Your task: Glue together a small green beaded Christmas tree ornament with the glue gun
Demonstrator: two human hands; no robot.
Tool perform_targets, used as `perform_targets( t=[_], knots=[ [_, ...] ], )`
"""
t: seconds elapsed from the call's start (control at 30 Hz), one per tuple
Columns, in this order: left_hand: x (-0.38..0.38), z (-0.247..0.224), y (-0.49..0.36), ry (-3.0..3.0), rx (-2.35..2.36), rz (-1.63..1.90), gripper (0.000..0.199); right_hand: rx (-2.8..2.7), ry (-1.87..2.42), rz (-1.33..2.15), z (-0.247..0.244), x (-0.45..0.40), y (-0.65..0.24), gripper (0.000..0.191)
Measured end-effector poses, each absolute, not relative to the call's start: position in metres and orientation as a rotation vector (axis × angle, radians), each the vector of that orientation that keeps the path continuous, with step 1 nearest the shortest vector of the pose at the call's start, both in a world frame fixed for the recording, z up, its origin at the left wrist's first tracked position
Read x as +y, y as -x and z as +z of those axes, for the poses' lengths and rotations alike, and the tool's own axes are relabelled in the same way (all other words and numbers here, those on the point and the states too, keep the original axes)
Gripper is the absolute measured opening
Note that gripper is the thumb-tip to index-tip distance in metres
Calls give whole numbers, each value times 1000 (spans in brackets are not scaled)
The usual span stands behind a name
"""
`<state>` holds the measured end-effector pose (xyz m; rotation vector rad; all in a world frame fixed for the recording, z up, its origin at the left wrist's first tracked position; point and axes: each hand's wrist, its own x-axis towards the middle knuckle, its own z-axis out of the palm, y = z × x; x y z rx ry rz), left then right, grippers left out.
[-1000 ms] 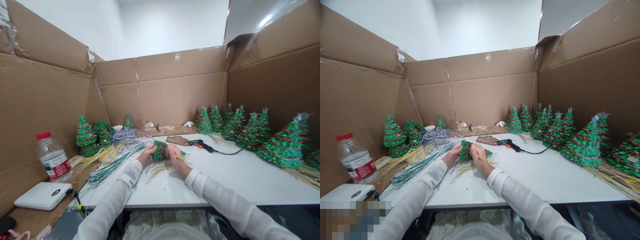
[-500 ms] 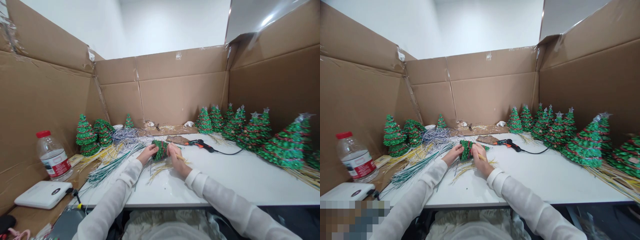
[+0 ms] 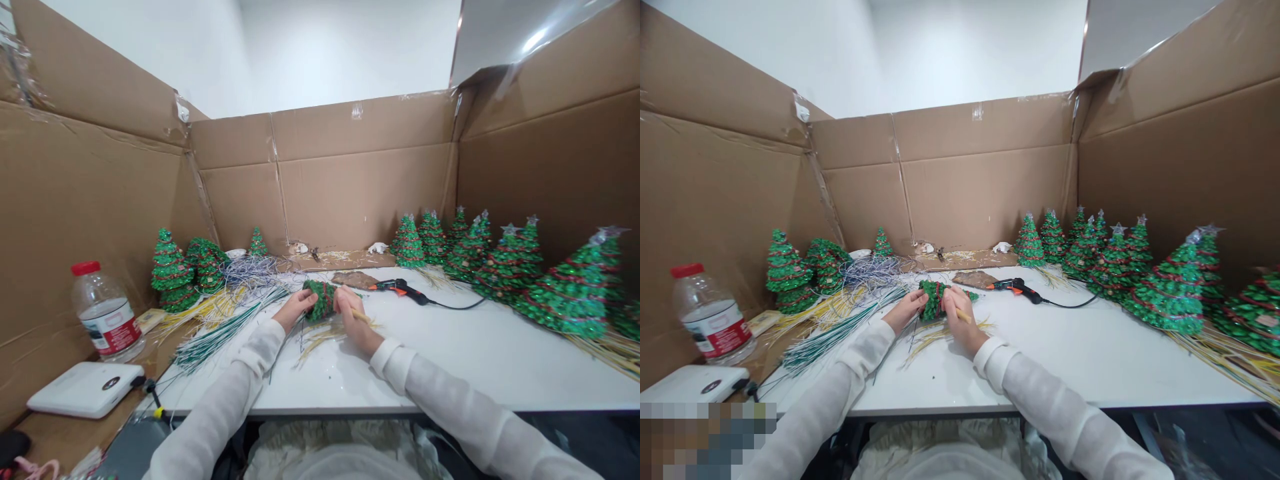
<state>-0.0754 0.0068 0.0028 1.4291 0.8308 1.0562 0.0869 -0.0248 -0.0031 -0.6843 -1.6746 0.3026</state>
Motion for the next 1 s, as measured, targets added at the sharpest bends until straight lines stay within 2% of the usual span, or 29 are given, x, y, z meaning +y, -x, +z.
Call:
perform_targets(
  t=[0.53,1.0],
  knots=[
    [1,9,74,-1475,855,1090,43,-1693,665,294,-1,-28,-86,41],
    [11,-1,74,-1316,773,1113,37,-1755,688,252,-4,-22,-82,33]
  ],
)
